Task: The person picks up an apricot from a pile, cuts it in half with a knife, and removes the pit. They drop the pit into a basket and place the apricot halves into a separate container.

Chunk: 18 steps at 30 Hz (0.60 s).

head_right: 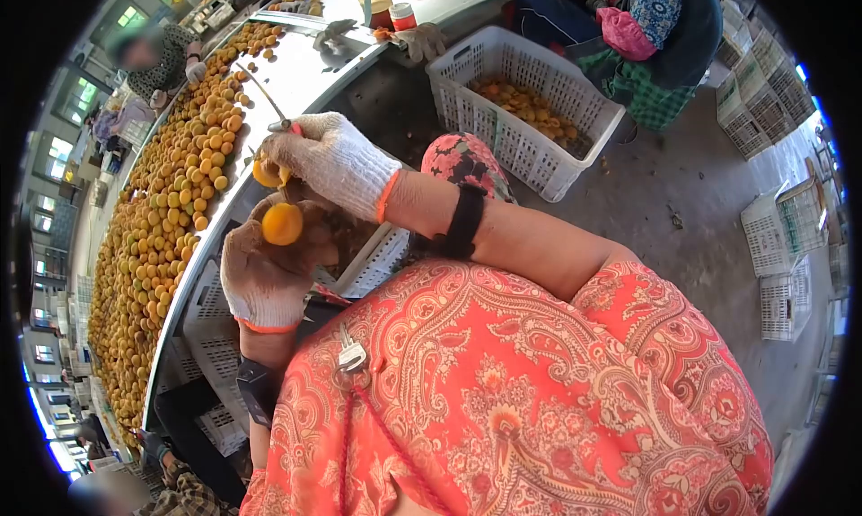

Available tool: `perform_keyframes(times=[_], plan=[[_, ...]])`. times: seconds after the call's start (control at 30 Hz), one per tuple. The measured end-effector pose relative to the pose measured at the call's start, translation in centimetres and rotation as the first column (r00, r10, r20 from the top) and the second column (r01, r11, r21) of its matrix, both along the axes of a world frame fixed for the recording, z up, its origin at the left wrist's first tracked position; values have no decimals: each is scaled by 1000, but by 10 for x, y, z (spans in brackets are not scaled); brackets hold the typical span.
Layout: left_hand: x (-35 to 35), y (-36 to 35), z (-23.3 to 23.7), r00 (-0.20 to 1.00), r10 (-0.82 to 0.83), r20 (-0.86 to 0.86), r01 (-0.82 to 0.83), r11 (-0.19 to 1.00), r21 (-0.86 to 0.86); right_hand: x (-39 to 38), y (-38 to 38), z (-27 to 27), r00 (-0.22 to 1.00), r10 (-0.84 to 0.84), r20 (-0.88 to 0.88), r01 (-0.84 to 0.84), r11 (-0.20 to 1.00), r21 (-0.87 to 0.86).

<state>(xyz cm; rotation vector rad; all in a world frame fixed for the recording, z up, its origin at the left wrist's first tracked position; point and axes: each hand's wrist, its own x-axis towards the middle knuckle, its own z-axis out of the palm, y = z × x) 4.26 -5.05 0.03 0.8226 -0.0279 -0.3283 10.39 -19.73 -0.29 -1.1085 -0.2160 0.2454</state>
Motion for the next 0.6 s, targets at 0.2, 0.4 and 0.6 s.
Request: perform_keyframes(times=[0.2,0.4,0.6], plan=[[2,16,-20,998,11,-57,-5,994,113,1,0,-3,984,136,111,-99,951,-293],[5,15,-18,977,173,-129,-146,970,193,21,15,-30,924,-37,381,135,963,-234],[5,16,-19,994,87,-69,-74,983,169,3,-6,30,979,-148,143,138,987,79]])
